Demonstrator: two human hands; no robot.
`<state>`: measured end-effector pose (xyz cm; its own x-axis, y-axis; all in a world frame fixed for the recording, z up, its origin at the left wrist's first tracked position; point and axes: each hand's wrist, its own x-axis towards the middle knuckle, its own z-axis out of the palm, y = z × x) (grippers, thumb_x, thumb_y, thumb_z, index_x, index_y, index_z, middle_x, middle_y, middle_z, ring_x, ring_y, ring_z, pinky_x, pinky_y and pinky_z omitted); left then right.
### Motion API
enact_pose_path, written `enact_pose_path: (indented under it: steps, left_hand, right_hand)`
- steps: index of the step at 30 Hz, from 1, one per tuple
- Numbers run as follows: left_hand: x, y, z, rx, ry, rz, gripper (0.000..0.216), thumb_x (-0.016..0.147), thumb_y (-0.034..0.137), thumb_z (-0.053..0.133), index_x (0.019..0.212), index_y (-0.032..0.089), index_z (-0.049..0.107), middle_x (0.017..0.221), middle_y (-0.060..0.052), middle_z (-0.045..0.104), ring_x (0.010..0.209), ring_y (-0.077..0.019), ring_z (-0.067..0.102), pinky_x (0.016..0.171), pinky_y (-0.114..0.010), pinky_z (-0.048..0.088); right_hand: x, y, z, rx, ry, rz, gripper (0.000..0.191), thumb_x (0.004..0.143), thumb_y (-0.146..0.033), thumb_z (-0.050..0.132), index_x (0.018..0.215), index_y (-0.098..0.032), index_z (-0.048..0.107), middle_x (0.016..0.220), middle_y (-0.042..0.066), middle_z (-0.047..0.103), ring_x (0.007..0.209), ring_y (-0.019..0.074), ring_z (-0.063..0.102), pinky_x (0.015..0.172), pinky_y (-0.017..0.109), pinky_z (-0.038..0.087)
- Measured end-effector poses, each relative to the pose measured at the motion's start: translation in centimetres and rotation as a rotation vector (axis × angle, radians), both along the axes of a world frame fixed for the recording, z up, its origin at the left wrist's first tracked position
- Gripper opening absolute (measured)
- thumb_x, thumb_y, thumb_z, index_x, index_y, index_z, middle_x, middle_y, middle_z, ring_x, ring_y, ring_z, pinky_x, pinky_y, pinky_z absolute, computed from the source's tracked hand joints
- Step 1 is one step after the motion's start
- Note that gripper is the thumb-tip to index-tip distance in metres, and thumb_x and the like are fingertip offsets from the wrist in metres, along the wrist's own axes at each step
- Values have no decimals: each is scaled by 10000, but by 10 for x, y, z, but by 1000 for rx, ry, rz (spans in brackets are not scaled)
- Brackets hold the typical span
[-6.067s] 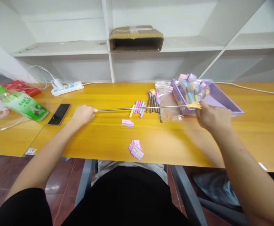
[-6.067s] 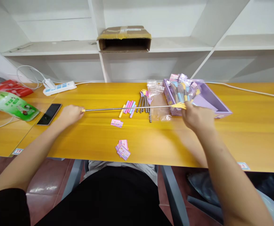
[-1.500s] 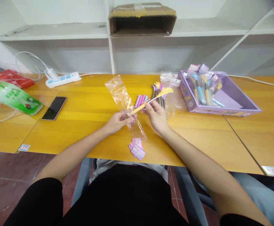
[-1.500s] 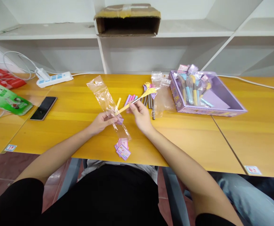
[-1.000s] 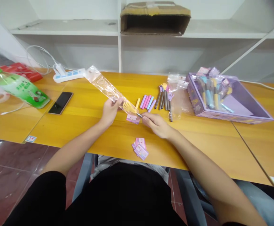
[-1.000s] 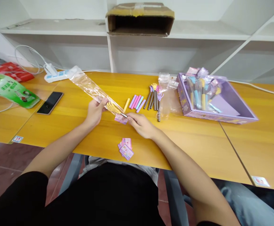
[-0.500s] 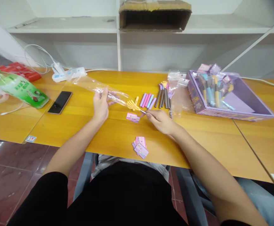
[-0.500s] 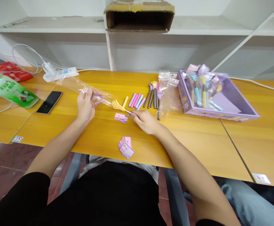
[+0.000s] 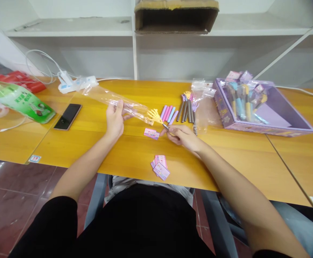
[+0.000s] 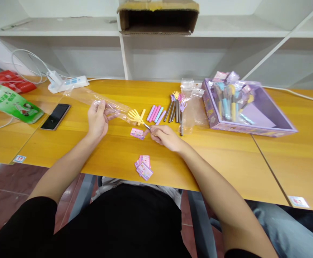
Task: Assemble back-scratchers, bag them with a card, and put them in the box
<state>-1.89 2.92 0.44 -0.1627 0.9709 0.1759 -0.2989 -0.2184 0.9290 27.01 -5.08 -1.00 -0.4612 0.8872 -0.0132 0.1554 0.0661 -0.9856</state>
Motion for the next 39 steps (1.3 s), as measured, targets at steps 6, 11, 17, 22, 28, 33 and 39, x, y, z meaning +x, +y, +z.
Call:
enact_pose_path:
  steps: [6,11,17,22,28,33,39]
  left_hand:
    - [3,-4,3,12,4,-5,462,892,615,841,960,267,544,920,-27,734,912,-208,807,706,-303,672]
    - [5,-6,5,26,10,-1,476,894,641,831,958,258,556,924,-42,755,958,-232,821,726,-308,677]
    - [6,-7,7,43,15,15,509,875,676,838,942,243,579,906,-41,756,933,-231,822,733,-309,678]
    - [8,-8,4,6,13,-43,473,897,638,836,944,244,578,901,-34,752,944,-227,823,751,-315,689]
    - [15,-14,0,-48,16,-156,449,899,597,848,966,237,587,899,-19,767,889,-205,812,757,-317,691]
    - [22,-25,-5,-73,44,-342,536,834,652,882,990,213,617,899,-17,760,857,-190,793,777,-340,703]
    - [29,-32,-14,-105,119,-469,598,677,549,1014,992,193,651,906,-10,761,788,-190,773,741,-361,698]
  right_hand:
    - [1,2,0,101,-66,-23,468,1100,-556,473,1023,-188,752,626,-55,414,532,127,332,539,286,294]
    - [3,7,-3,222,-274,-44,451,1106,-497,447,1040,-194,775,627,-44,449,554,145,401,584,293,359]
    - [7,9,-2,335,-417,-93,426,1098,-436,449,1047,-194,796,627,-30,477,578,163,441,635,306,376]
    - [7,7,0,301,-377,-40,432,1098,-438,442,1035,-192,792,635,-29,462,599,162,425,625,297,374]
    - [4,5,-2,150,-253,7,443,1098,-506,448,1019,-189,747,630,-48,436,560,140,381,572,293,349]
    - [0,3,-5,80,-137,26,373,1098,-522,508,1014,-200,677,629,-55,474,538,123,390,526,280,326]
    - [-4,4,-10,-23,1,24,431,1067,-501,622,1384,-211,596,696,-77,536,504,96,386,461,247,300]
